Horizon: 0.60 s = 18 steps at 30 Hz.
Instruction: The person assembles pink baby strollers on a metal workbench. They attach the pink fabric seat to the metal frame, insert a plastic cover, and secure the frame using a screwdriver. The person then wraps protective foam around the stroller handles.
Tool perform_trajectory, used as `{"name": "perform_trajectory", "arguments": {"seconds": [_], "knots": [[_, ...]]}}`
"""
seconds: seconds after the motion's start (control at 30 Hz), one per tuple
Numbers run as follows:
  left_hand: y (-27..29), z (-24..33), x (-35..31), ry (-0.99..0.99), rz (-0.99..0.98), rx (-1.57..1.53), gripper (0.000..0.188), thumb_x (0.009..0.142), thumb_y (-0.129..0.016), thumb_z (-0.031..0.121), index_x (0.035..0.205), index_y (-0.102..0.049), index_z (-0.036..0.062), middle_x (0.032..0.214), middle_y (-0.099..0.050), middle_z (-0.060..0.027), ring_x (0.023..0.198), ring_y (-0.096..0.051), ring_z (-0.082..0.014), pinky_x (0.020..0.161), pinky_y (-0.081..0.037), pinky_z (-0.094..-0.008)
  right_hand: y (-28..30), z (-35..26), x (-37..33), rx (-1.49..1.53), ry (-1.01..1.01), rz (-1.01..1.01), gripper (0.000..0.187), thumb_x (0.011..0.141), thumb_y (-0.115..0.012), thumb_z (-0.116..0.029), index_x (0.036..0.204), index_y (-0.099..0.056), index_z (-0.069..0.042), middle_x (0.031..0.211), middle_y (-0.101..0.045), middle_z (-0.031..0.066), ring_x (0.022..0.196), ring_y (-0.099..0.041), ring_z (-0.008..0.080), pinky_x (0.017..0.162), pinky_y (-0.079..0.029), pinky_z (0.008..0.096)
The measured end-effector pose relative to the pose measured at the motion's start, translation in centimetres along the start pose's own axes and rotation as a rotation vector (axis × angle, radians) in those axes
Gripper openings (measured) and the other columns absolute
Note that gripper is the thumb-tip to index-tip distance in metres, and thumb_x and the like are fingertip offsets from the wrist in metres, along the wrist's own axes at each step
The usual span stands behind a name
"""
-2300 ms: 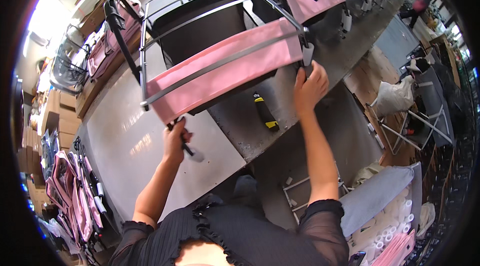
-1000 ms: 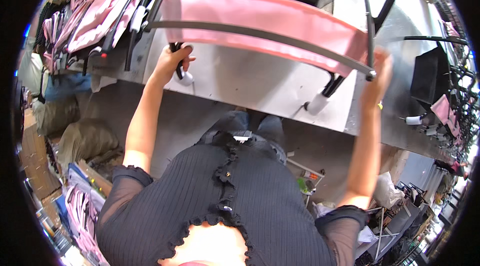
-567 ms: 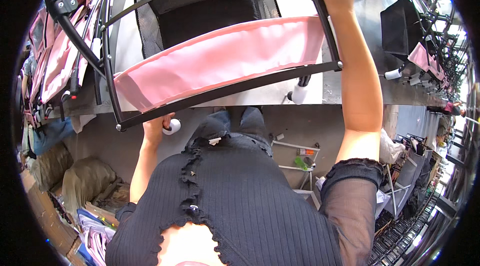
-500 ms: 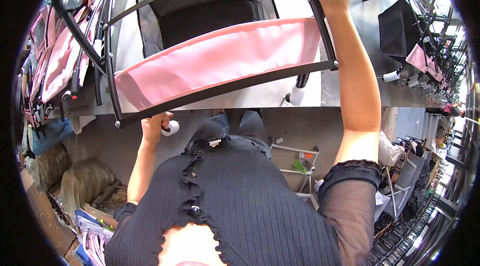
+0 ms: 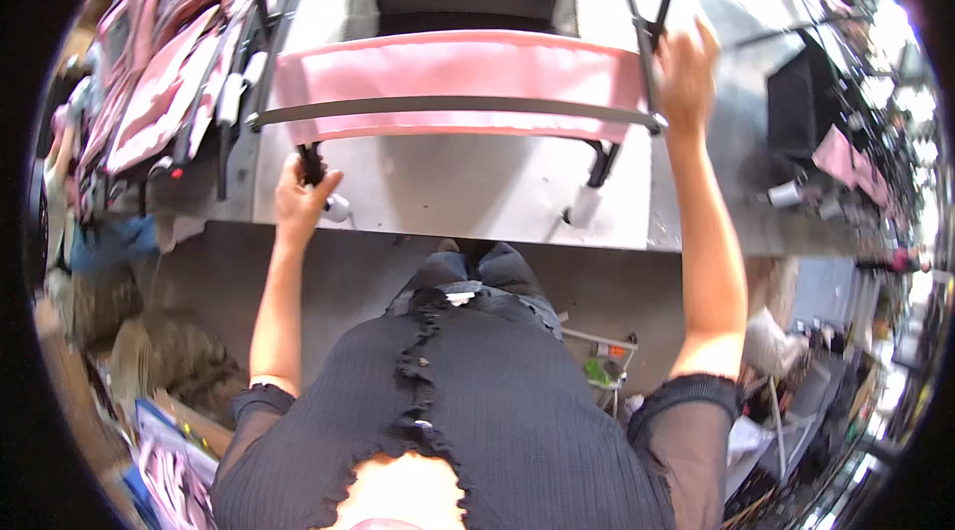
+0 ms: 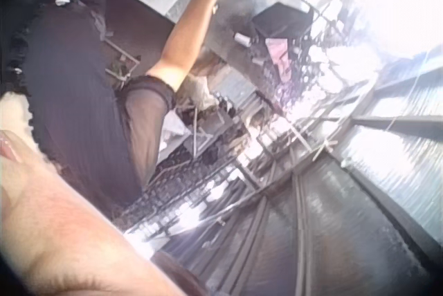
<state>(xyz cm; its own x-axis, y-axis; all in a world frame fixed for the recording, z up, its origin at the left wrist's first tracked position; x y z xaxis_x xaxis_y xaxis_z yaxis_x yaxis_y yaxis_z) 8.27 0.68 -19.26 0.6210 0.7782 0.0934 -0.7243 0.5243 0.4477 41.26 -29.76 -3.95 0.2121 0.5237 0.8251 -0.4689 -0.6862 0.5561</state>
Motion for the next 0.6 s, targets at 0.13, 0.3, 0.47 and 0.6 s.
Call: {"name": "perform_trajectory", "arguments": {"seconds": [0.13,0.3,0.47,0.6], "knots": [[1.0,0.2,-2.8,0.093,0.197,0.223,0.047,0.069,-0.079,0.028,0.101,-0.058,0.0005,0.080,-0.064,-0.0067,0.074,-0.060,-0.0136,0.069,-0.048,-0.0290,0.3,-2.7,-13.4,0.529,-0.696,-0.269,0.066,0.083,-0.068,-0.021,0.133,-0.032,-0.002,0.085,-0.060,0.0085,0.083,-0.059,0.0186,0.080,-0.045,0.0314],[1.2,0.4,-2.2,0.277,0.244,0.290,0.042,0.069,-0.074,0.041,0.081,-0.063,0.0022,0.065,-0.065,-0.0082,0.063,-0.064,-0.0227,0.063,-0.049,-0.0337,0.0,-3.8,-18.6,0.391,-0.903,-0.445,0.047,0.078,-0.070,-0.032,0.106,-0.058,0.004,0.083,-0.064,0.0140,0.075,-0.062,0.0260,0.070,-0.047,0.0363],[5.0,5.0,-0.9,0.238,0.204,0.261,0.049,0.082,-0.064,0.044,0.106,-0.061,0.0013,0.090,-0.067,-0.0127,0.083,-0.065,-0.0195,0.075,-0.050,-0.0310,1.8,-2.4,-12.8,0.498,-0.850,-0.342,0.030,0.088,-0.059,-0.024,0.105,-0.056,0.000,0.088,-0.061,0.0111,0.079,-0.059,0.0221,0.076,-0.045,0.0334],[4.7,8.3,0.6,0.397,-0.008,-0.600,0.041,0.092,-0.052,0.042,0.100,-0.062,0.0037,0.084,-0.067,-0.0055,0.073,-0.061,-0.0092,0.065,-0.047,-0.0210,4.4,-2.2,-7.2,1.017,-0.926,-0.050,0.035,0.096,-0.049,-0.023,0.120,-0.047,0.002,0.085,-0.058,0.0049,0.081,-0.054,0.0119,0.079,-0.040,0.0250]]}}
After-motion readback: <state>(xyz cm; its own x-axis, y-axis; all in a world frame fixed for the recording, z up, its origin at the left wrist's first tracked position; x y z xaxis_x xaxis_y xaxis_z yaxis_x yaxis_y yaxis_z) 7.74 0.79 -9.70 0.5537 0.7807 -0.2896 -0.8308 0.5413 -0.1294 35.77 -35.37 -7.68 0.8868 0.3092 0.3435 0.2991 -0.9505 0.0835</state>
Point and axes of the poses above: each hand's wrist, its own x-axis towards the middle knuckle, its own y-axis out of the back of the hand, z = x × y, the point moved 8 cm from there along x, towards the middle knuckle
